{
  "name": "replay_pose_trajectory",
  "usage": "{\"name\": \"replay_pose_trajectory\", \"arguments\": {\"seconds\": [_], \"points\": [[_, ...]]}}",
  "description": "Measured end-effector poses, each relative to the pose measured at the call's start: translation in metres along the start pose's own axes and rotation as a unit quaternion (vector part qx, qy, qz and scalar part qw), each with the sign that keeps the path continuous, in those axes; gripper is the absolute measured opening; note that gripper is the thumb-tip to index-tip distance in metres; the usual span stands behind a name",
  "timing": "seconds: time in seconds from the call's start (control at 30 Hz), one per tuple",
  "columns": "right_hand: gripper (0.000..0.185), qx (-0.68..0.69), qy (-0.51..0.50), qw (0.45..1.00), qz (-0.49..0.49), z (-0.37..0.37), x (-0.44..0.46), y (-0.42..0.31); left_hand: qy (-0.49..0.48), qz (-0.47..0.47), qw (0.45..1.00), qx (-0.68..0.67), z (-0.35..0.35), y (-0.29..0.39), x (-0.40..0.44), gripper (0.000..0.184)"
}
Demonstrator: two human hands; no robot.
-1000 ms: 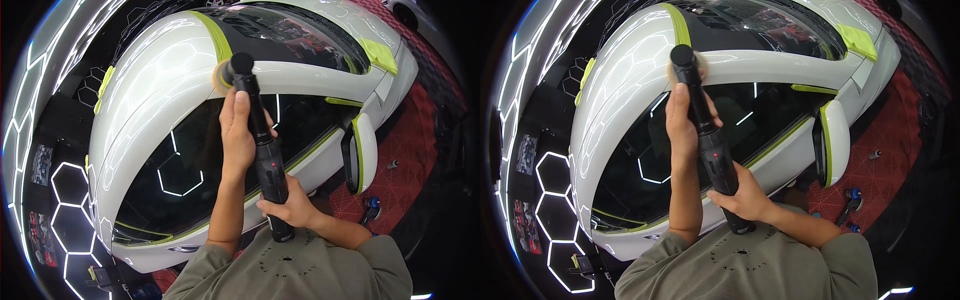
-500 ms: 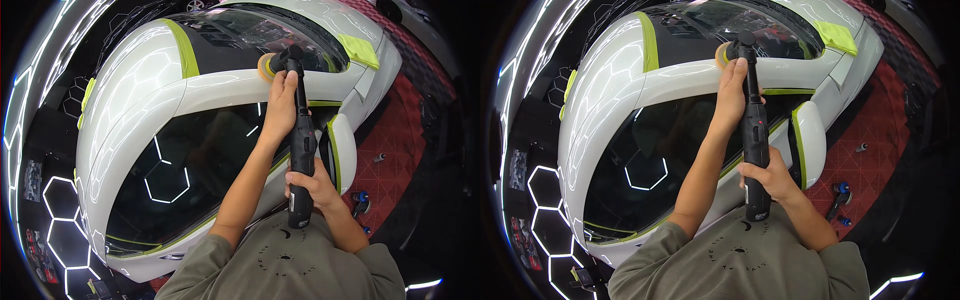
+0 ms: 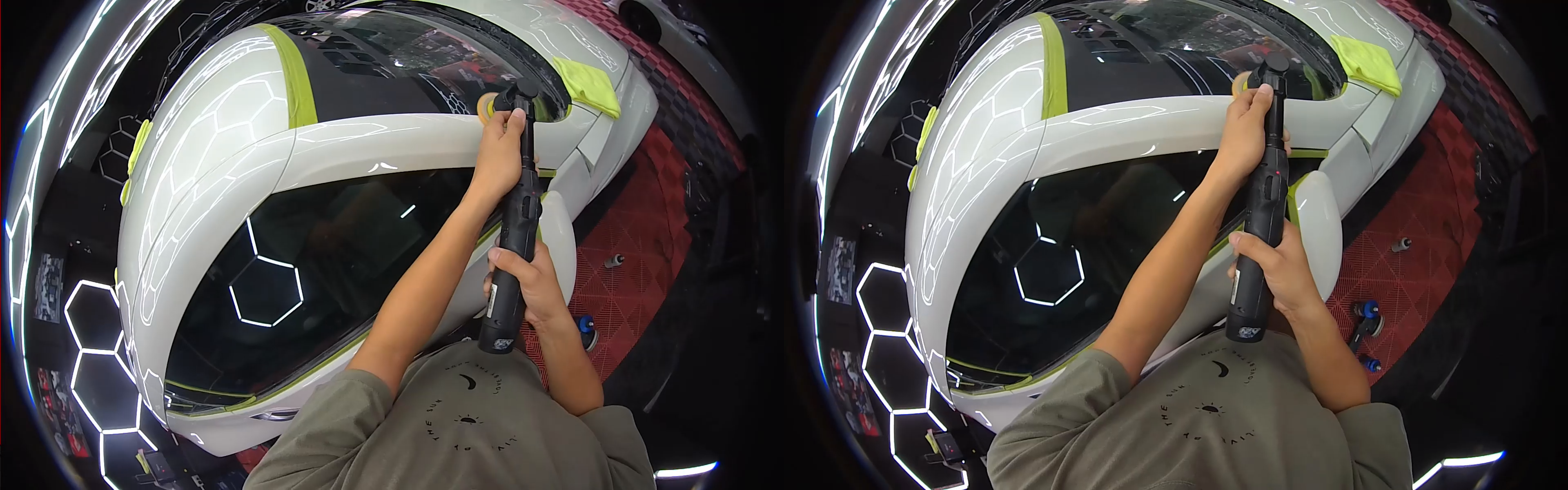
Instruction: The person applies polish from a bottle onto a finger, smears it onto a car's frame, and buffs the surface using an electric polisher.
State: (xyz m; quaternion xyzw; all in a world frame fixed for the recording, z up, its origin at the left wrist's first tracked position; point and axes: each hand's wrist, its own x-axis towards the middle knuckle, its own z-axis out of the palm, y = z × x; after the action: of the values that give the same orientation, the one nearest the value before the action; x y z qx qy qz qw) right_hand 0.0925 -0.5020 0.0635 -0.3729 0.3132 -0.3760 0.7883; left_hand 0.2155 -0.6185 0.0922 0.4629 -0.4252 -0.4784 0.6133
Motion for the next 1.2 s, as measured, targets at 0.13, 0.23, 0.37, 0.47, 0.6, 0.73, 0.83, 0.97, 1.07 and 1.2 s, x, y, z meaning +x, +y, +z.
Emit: {"name": "replay_pose_trajectory", "arguments": {"seconds": [0.13, 0.23, 0.37, 0.47, 0.6, 0.73, 0.83, 0.97, 1.07, 1.2], "points": [[0.028, -0.067, -0.062, 0.996, 0.023, 0.026, -0.016, -0.022, 0.045, 0.022, 0.996, -0.075, -0.032, 0.036, -0.027, 0.043], [0.030, -0.083, -0.152, 0.983, 0.056, 0.055, -0.028, -0.033, 0.040, 0.055, 0.993, -0.102, -0.056, 0.069, -0.058, 0.055], [0.033, -0.115, -0.204, 0.971, 0.056, 0.081, -0.029, -0.036, 0.048, 0.107, 0.982, -0.151, -0.082, 0.094, -0.080, 0.055], [0.034, -0.143, -0.214, 0.965, 0.051, 0.099, -0.028, -0.039, 0.076, 0.127, 0.971, -0.187, -0.093, 0.110, -0.093, 0.054], [0.034, -0.176, -0.257, 0.948, 0.057, 0.107, -0.020, -0.047, 0.109, 0.175, 0.955, -0.215, -0.101, 0.127, -0.101, 0.043], [0.032, -0.178, -0.235, 0.954, 0.058, 0.091, -0.021, -0.050, 0.102, 0.155, 0.957, -0.225, -0.086, 0.106, -0.082, 0.046], [0.033, -0.166, -0.158, 0.972, 0.056, 0.083, -0.025, -0.050, 0.086, 0.117, 0.962, -0.233, -0.076, 0.093, -0.072, 0.042], [0.034, -0.178, -0.224, 0.956, 0.060, 0.092, -0.025, -0.050, 0.104, 0.135, 0.954, -0.248, -0.085, 0.111, -0.087, 0.042], [0.033, -0.169, -0.251, 0.950, 0.076, 0.093, -0.021, -0.050, 0.097, 0.179, 0.951, -0.234, -0.095, 0.114, -0.092, 0.043], [0.033, -0.136, -0.216, 0.963, 0.087, 0.057, -0.015, -0.054, 0.111, 0.116, 0.964, -0.214, -0.063, 0.091, -0.071, 0.040]]}}
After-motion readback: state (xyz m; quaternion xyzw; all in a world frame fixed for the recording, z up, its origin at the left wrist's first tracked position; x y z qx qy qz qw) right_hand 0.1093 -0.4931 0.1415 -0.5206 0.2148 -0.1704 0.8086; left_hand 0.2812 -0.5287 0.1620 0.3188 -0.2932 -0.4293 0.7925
